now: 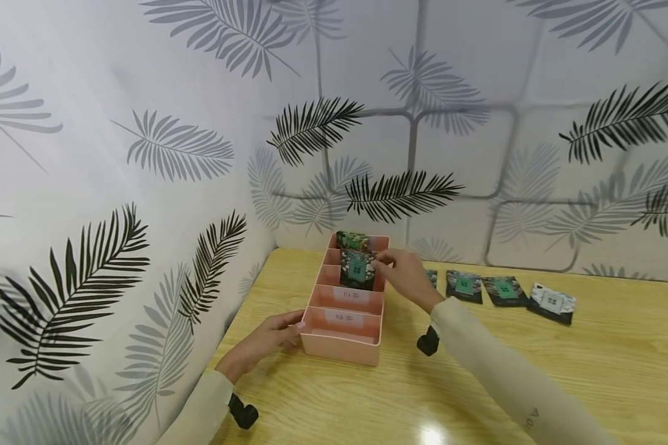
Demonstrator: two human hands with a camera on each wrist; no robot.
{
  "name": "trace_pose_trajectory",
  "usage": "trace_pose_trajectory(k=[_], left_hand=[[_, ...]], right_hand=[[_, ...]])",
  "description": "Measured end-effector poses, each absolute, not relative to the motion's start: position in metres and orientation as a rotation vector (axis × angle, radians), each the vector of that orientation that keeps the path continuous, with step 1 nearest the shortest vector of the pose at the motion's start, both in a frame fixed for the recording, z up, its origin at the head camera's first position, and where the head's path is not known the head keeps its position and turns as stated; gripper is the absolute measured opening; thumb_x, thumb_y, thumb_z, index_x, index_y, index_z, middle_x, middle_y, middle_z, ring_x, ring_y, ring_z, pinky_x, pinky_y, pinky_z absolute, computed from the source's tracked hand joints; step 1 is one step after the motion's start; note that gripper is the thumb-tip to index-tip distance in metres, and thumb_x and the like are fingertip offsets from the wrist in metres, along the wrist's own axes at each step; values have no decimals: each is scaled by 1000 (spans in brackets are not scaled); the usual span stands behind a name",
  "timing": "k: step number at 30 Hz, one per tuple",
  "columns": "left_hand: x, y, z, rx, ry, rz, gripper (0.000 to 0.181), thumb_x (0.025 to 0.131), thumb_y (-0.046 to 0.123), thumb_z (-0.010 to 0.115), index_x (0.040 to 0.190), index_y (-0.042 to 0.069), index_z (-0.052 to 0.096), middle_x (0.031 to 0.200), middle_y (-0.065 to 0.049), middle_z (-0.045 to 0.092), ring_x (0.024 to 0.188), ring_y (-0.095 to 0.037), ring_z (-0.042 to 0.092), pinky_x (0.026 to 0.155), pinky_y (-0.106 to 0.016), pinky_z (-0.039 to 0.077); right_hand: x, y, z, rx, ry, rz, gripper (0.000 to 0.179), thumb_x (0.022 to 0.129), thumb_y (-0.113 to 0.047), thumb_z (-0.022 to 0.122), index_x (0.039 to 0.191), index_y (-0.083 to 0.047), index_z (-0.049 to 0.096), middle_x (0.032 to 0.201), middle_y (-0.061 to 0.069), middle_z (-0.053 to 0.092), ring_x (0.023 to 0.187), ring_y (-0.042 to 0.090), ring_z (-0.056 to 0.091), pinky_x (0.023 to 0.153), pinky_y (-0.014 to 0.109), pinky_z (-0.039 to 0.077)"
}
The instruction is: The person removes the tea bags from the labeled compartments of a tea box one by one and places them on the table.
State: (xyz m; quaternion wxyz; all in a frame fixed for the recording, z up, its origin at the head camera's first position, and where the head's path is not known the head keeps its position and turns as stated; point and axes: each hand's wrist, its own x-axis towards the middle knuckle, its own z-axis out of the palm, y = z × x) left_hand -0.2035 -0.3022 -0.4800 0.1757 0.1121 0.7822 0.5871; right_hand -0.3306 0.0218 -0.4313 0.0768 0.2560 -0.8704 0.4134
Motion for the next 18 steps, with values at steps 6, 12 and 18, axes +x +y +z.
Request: trace_pose_trajectory(k=[6,12,18], left_hand=[[-204,-301,-479,305,2226,1656,65,110,37,52,161,2,32,161,-21,37,125,-29,58,100,-51,52],[-205,-301,-481,314,2237,1645,65,110,38,51,161,3,32,161,-19,37,126,-29,57,100,-51,51],[-205,-301,-481,329,2238,1645,62,110,36,50,161,4,33,161,-19,38,127,-28,56,100,-50,52]], right_hand=[[-327,36,-423,759,-2571,1312,24,105,-26,64,119,-9,75,103,5,75,76,23,63,62,40,53],[-326,50,-417,720,-2544,1293,26,104,-27,65,121,-9,74,106,5,74,85,20,63,75,42,53],[-320,65,-411,680,-2536,1337,26,104,-27,65,118,-8,74,109,8,73,89,23,63,78,44,53]])
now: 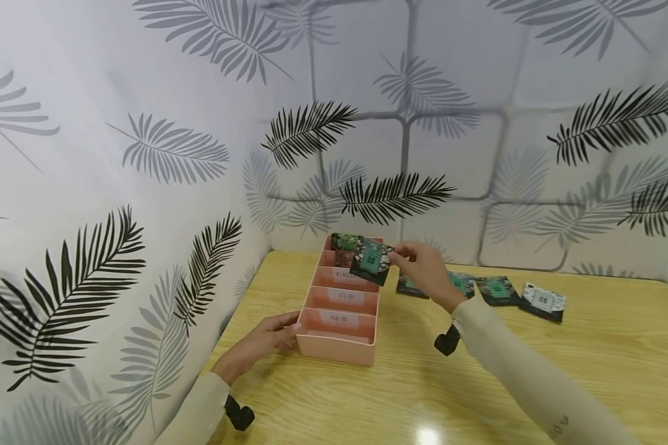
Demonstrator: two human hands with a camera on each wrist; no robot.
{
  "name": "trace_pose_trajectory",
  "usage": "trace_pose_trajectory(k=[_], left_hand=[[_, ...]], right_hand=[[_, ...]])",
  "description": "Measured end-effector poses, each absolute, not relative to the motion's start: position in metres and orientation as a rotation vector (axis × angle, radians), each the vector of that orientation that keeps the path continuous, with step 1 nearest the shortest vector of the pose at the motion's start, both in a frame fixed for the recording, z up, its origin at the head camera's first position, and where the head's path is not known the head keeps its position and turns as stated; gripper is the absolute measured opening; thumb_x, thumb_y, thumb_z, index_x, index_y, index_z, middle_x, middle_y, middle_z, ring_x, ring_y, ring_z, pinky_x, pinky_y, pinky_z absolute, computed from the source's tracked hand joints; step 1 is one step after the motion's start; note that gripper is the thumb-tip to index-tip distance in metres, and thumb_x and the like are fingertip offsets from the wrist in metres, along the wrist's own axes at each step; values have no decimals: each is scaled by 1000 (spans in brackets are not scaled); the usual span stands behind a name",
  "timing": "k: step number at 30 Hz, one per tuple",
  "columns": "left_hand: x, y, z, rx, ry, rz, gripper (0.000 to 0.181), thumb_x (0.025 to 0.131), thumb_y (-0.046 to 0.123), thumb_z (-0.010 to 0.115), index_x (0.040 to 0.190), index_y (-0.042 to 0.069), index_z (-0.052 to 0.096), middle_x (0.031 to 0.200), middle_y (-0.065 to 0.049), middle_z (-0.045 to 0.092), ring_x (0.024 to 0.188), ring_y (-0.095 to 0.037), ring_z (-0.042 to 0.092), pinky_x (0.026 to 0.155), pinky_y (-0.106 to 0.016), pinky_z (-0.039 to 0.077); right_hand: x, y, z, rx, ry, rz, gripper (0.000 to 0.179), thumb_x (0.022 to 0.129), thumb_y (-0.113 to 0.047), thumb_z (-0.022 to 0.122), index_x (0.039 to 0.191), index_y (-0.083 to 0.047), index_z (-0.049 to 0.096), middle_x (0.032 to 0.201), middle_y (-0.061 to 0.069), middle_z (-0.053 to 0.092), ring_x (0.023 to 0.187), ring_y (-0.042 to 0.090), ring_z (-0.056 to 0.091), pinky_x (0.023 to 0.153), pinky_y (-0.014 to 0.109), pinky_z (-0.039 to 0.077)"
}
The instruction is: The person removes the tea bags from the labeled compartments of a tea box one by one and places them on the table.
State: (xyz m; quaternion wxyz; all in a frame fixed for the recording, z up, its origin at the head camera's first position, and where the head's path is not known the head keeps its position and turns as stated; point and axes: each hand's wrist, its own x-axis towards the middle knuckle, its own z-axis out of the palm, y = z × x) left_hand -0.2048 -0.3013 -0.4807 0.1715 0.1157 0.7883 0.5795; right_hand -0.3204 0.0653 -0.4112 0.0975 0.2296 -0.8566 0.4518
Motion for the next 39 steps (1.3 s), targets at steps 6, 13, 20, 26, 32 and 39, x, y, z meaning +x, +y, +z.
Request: trace_pose_trajectory(k=[6,13,20,26,32,39], left_hand=[[-205,-301,-481,332,2227,1646,62,111,34,50,161,3,32,161,-20,37,125,-29,58,100,-51,52],[-206,-300,-479,339,2226,1645,63,110,35,50,161,3,32,161,-21,37,126,-29,58,100,-52,51],[-208,-300,-481,339,2203,1659,62,110,35,50,161,4,32,160,-20,38,125,-28,59,99,-50,53],[-207,-299,-482,325,2219,1654,62,110,35,51,161,5,33,160,-19,39,123,-28,60,98,-49,53],[-205,-298,-481,307,2228,1650,62,111,33,51,161,4,32,160,-21,38,122,-29,60,97,-48,54],[-206,-296,-481,294,2228,1644,64,110,37,52,162,5,32,160,-21,39,122,-28,60,96,-46,55]], right_hand=[[-316,82,-411,640,-2523,1378,24,104,-27,66,116,-8,75,112,9,73,95,25,66,81,46,55],[-313,101,-416,599,-2548,1428,26,104,-28,65,118,-7,73,111,9,72,96,26,67,79,46,57],[-307,118,-420,561,-2584,1448,31,104,-33,65,120,-8,72,113,10,72,98,26,68,80,48,57],[-303,127,-427,557,-2593,1453,27,104,-30,66,116,-7,73,105,11,73,77,24,64,58,38,53],[-300,134,-438,530,-2644,1424,25,104,-31,66,116,-10,74,107,7,73,86,22,67,71,40,56],[-296,141,-448,528,-2679,1337,25,103,-29,66,117,-10,75,110,6,74,99,24,69,83,47,57]])
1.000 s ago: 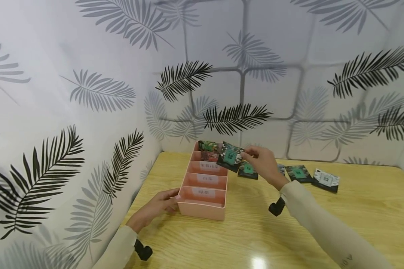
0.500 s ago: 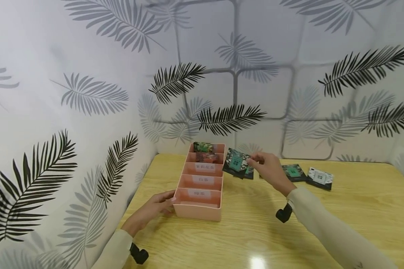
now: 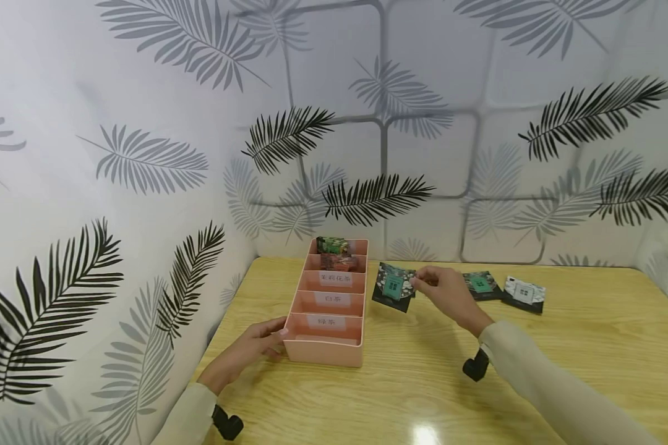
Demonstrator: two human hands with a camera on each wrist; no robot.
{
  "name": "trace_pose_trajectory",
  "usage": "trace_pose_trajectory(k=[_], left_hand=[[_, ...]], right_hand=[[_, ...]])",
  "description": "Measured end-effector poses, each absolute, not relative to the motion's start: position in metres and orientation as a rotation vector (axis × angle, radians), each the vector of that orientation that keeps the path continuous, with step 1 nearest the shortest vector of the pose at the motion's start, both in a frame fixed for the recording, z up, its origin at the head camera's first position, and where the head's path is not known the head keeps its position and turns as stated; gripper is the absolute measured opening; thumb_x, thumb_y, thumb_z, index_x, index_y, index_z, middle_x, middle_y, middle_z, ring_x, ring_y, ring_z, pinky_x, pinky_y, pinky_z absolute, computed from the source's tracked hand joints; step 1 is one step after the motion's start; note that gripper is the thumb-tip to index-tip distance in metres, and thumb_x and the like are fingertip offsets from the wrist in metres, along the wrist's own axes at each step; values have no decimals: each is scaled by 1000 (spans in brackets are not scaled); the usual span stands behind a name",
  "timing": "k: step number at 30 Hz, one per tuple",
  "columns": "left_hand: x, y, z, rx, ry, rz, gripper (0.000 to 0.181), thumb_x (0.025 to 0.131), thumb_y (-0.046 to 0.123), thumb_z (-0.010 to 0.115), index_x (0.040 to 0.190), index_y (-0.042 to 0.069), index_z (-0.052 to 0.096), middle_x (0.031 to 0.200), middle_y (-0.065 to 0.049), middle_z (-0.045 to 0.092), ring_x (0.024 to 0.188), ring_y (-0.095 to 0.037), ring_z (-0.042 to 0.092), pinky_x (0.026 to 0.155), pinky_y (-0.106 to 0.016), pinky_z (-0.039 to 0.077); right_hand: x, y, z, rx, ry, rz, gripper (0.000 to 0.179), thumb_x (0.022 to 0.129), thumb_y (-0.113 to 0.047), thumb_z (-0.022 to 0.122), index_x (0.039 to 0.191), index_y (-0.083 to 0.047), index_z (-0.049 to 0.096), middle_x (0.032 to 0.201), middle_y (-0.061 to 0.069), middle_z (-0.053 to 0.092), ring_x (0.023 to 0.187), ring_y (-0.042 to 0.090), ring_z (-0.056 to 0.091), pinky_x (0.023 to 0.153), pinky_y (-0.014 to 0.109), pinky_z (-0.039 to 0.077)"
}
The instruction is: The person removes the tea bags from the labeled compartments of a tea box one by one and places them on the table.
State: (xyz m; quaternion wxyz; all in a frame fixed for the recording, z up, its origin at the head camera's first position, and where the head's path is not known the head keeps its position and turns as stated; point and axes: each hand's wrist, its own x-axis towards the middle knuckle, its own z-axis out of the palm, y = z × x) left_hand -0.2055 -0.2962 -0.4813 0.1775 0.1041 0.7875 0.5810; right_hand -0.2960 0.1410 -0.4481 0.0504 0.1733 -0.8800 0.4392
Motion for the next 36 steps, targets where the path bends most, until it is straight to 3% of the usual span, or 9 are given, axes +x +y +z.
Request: trace_pose_trajectory(k=[8,18,36], left_hand=[[-205,-296,-481,281,2236,1642,64,110,36,52,161,4,32,160,-21,39,122,-28,60,96,-46,55],[-204,-297,-479,280,2234,1641,63,109,37,52,161,5,34,159,-20,41,124,-28,59,97,-47,54],[-205,-298,-481,289,2216,1649,64,110,37,52,162,6,32,160,-19,40,121,-27,61,99,-49,53]], right_hand=[[-292,146,-460,573,-2700,1341,20,103,-24,66,113,-9,75,108,5,73,95,20,68,83,46,57],[-292,149,-472,562,-2762,1384,17,104,-25,66,107,-12,75,100,1,73,96,33,69,75,40,53],[-305,151,-492,552,-2867,1336,18,103,-22,66,108,-8,76,101,4,74,93,22,68,76,39,56]])
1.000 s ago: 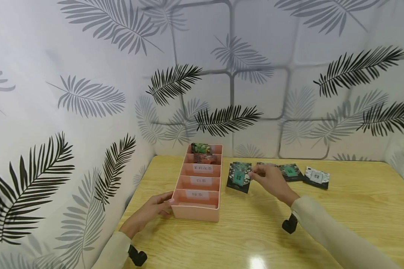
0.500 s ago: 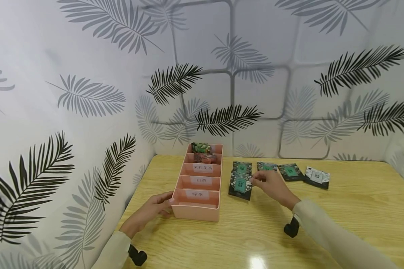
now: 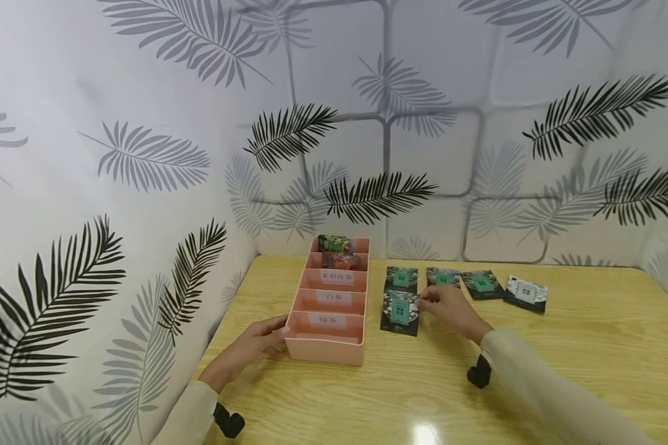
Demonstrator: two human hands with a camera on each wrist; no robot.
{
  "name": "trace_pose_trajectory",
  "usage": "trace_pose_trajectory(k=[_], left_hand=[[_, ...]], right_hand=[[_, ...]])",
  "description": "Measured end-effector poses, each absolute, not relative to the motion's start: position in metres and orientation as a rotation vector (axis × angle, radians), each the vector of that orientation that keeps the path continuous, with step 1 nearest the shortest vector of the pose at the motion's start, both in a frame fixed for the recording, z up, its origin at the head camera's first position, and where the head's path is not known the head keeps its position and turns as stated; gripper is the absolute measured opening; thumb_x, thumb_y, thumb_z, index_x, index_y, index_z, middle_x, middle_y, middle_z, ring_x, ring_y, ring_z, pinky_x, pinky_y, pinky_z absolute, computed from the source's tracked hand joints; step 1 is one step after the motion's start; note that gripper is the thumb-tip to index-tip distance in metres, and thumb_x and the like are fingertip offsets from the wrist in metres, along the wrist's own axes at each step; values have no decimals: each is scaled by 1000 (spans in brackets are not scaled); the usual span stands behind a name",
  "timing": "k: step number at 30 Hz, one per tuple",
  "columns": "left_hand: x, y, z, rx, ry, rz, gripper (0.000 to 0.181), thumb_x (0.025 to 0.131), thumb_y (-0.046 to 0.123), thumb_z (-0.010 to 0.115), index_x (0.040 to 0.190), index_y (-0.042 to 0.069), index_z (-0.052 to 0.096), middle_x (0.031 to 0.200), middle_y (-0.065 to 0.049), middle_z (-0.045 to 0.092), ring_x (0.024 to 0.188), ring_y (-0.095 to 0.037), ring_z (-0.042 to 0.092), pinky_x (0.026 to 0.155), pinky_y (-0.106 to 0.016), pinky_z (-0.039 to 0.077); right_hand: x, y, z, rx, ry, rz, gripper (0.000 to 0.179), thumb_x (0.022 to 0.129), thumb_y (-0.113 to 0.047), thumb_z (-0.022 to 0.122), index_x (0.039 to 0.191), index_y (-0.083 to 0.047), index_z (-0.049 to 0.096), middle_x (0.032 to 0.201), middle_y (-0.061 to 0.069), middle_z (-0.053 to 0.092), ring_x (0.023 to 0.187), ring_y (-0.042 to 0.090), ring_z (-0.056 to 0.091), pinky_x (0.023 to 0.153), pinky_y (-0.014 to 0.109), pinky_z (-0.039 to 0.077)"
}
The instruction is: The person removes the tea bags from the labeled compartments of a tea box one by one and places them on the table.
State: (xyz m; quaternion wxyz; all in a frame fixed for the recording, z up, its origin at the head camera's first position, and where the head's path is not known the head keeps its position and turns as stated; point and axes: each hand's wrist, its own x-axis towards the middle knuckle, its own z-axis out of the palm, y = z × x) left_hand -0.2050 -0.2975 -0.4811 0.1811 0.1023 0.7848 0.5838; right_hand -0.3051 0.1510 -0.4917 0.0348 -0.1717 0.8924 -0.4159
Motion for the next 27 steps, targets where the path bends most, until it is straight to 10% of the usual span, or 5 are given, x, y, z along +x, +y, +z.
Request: trace_pose_trajectory(k=[27], left_hand=[[-205,-299,-480,315,2200,1666,65,109,38,52,161,5,32,160,-19,39,122,-26,61,99,-48,53]], right_hand=[[-323,138,-509,-425,2816,-1145,18,98,-17,70,105,-1,77,82,2,72,66,17,62,56,33,48]])
